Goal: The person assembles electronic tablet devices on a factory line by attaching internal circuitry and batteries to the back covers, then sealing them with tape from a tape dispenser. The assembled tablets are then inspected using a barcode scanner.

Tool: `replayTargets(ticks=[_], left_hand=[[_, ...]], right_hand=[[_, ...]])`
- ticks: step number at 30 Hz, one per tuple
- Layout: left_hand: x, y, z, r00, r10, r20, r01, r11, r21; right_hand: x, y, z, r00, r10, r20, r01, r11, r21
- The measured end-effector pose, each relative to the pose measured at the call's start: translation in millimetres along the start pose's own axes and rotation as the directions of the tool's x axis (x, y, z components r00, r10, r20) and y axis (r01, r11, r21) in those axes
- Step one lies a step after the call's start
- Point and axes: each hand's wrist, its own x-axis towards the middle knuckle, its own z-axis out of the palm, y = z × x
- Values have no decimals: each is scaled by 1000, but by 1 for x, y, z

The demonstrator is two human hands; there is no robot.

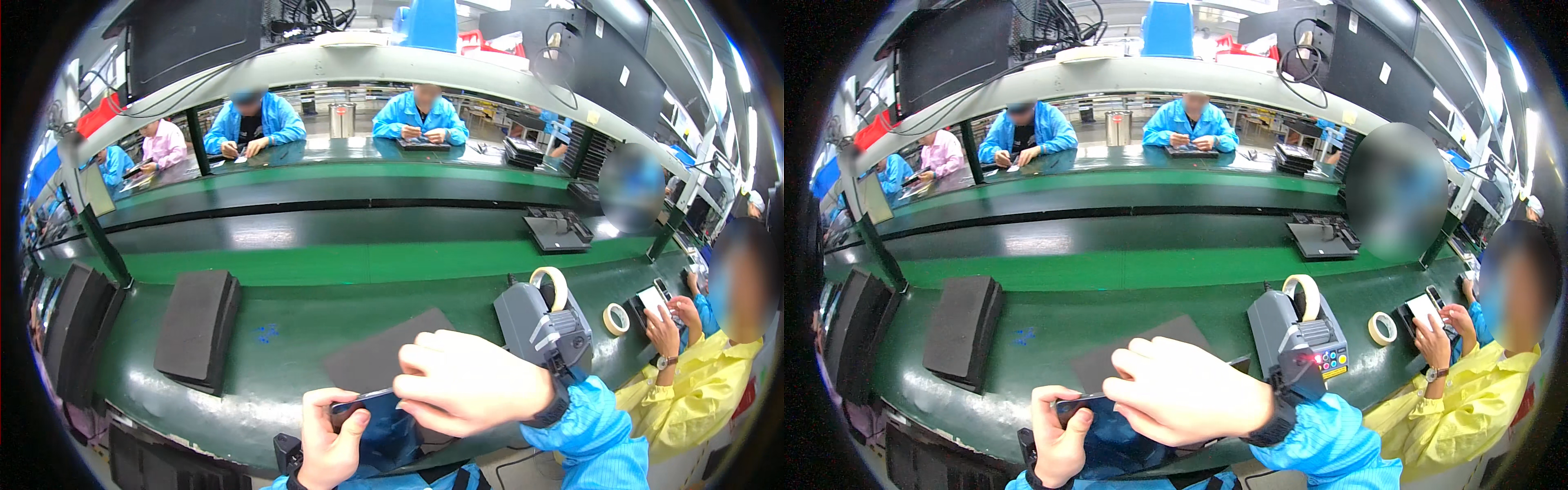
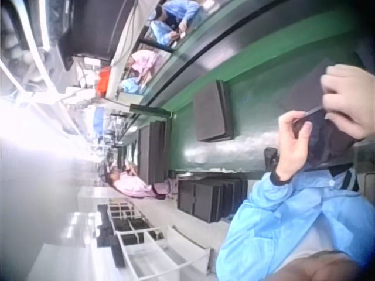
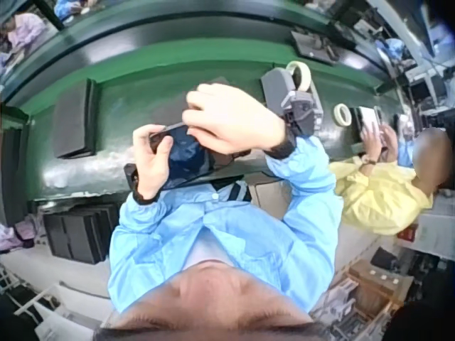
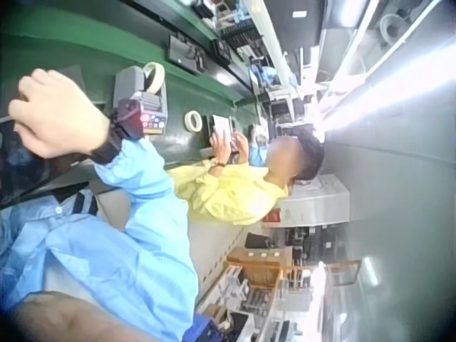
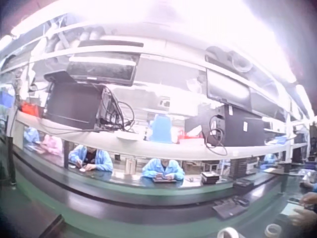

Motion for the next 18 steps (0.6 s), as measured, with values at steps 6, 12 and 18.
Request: replayTargets(ticks=[6, 12, 18], left_hand=[[-5, 2, -4, 997, -33, 68, 37, 997, -62], [-5, 0, -9, 996, -83, 46, 86, 993, -80], [-3, 1, -6, 997, -53, 53, 57, 995, -81]], right_hand=[[11, 5, 13, 996, -60, 59, 64, 995, -75], [3, 1, 20, 953, 83, -290, -179, 929, -323], [-16, -12, 39, 916, -96, -390, -7, 967, -253]])
